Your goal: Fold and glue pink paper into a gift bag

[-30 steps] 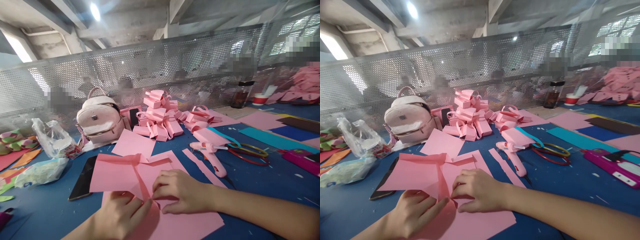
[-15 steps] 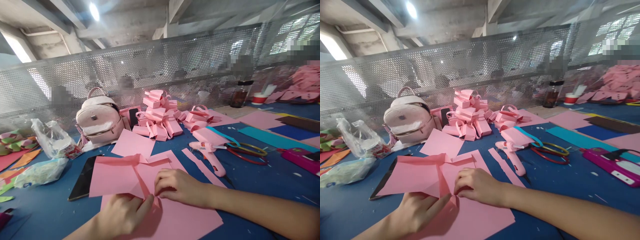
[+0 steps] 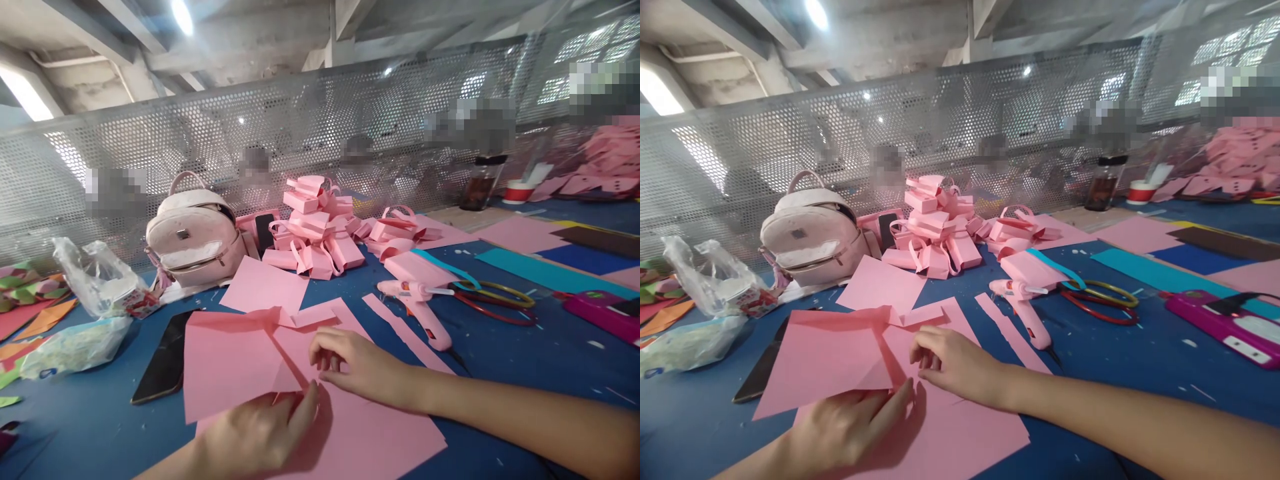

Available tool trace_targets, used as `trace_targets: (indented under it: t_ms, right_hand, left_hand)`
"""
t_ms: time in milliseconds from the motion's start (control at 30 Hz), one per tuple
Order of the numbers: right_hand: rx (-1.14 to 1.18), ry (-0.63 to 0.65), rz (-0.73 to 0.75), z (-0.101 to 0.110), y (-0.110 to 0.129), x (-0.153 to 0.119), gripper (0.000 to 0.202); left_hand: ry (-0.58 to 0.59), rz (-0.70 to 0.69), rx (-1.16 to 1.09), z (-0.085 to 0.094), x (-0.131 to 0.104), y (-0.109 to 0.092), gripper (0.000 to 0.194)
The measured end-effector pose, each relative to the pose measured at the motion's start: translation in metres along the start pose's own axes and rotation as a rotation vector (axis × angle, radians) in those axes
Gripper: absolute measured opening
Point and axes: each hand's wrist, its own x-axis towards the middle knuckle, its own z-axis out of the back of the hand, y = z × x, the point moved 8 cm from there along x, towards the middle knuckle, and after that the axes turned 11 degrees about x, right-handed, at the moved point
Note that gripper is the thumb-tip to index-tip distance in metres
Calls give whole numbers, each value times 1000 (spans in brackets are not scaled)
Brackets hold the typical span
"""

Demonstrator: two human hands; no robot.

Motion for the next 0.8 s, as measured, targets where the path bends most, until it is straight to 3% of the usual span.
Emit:
trace_targets:
  t_ms: [167,367,567,800]
  right_hand:
    - [-26,-75,-31,7,0,0,15]
    - [-109,-52,-7,5,-6,0,17]
    - [-121,-28,0,4,-13,2,14]
    - [-120,-21,-16,4,-14,5,12]
  left_hand:
    - [5,8,-32,1,10,2,39]
    - [100,-20,-106,-5,18,2,39]
    - [13,-35,-121,2,11,3,30]
    - [47,-88,-161,-2,6,4,34]
